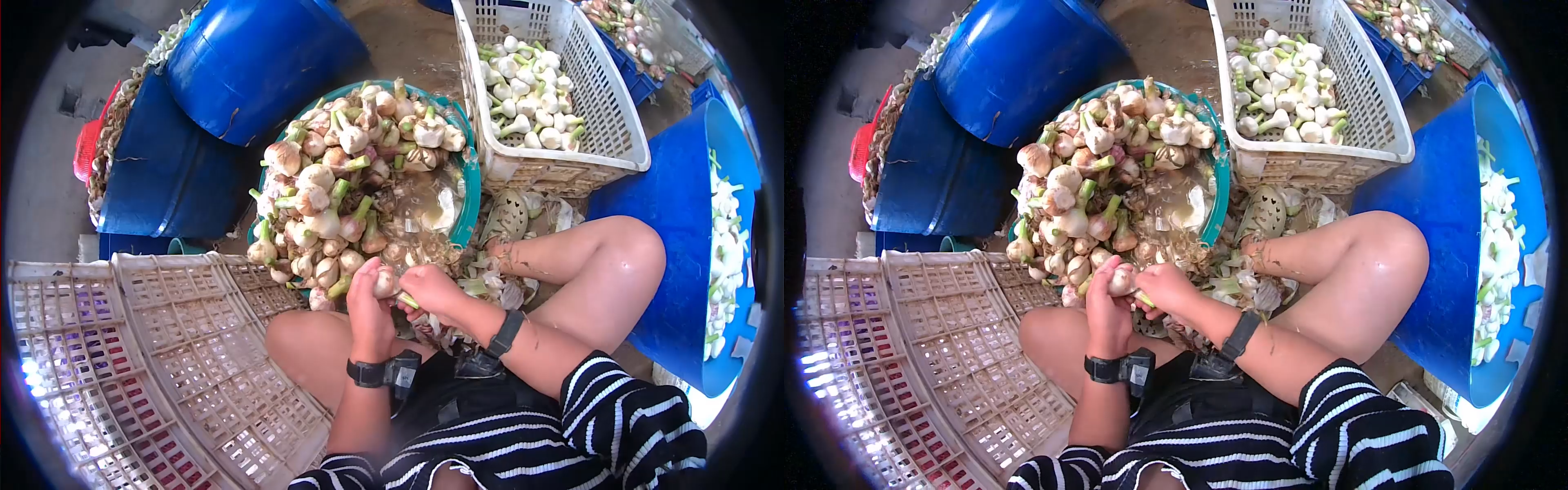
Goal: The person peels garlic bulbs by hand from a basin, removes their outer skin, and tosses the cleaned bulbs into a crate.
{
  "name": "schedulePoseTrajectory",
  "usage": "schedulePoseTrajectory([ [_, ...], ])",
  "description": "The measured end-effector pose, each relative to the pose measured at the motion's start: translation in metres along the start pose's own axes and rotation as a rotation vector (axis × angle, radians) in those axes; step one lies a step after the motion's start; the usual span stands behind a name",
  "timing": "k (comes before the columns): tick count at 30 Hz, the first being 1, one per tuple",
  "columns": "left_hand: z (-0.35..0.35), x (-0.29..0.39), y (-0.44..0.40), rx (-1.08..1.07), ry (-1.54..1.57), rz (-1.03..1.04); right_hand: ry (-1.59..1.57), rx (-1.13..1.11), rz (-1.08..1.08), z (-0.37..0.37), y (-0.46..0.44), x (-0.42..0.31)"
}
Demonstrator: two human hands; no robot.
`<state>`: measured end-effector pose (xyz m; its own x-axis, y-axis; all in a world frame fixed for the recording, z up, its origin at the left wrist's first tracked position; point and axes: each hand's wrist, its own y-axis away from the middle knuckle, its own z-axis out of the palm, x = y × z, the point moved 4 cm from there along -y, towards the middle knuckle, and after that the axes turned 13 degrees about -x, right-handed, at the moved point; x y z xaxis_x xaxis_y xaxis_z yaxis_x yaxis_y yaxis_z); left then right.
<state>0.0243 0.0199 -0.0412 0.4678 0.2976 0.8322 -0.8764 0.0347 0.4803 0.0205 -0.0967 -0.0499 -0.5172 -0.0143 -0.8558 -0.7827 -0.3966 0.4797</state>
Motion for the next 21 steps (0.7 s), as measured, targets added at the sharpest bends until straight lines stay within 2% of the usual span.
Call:
schedulePoseTrajectory([
  [1,0.001,0.001,-0.001,-0.059,0.057,0.047,-0.453,-0.057,0.199,0.004,0.001,0.011],
  [2,0.001,0.003,-0.002,-0.12,0.114,0.095,-0.455,-0.058,0.197,0.005,0.004,0.012],
  [3,-0.006,0.003,-0.005,-0.231,-0.023,0.063,-0.293,-0.049,-0.027,0.003,0.007,0.006],
  [4,-0.01,0.011,-0.007,-0.233,-0.027,0.061,-0.13,-0.037,-0.247,0.002,0.01,-0.001],
  [5,-0.011,0.013,-0.008,-0.278,-0.313,-0.121,0.123,-0.04,-0.283,-0.002,0.009,0.002],
  [6,-0.01,0.012,-0.006,-0.32,-0.6,-0.304,0.118,-0.035,-0.284,-0.005,0.009,0.006],
  [8,-0.006,0.008,-0.004,-0.348,-0.639,-0.342,0.588,0.223,-0.564,-0.011,0.014,-0.002],
  [9,-0.006,0.004,-0.006,-0.425,-0.62,-0.209,0.582,0.228,-0.561,-0.012,0.008,0.005],
  [10,0.0,0.005,-0.002,-0.501,-0.596,-0.077,0.308,0.222,-0.403,-0.017,-0.003,0.019],
  [11,0.003,0.007,0.005,-0.422,-0.774,0.051,0.037,0.212,-0.241,-0.02,-0.009,0.036],
  [12,0.012,0.011,0.012,-0.426,-0.775,0.047,-0.336,0.09,0.025,-0.026,-0.003,0.027],
  [14,0.04,0.032,0.033,-0.489,-1.299,0.729,-0.49,-0.06,0.217,-0.034,-0.005,0.033],
  [16,0.038,0.026,0.032,-0.492,-1.269,0.713,-0.515,-0.079,0.19,-0.039,0.003,0.021],
  [18,0.032,0.018,0.032,-0.438,-1.365,0.809,-0.535,-0.104,0.168,-0.036,0.012,0.011],
  [20,0.028,0.015,0.029,-0.379,-1.353,0.793,-0.787,-0.208,-0.132,-0.025,0.018,-0.003],
  [21,0.008,0.01,0.016,-0.278,-0.574,0.474,-0.673,-0.236,-0.272,-0.022,0.021,-0.006],
])
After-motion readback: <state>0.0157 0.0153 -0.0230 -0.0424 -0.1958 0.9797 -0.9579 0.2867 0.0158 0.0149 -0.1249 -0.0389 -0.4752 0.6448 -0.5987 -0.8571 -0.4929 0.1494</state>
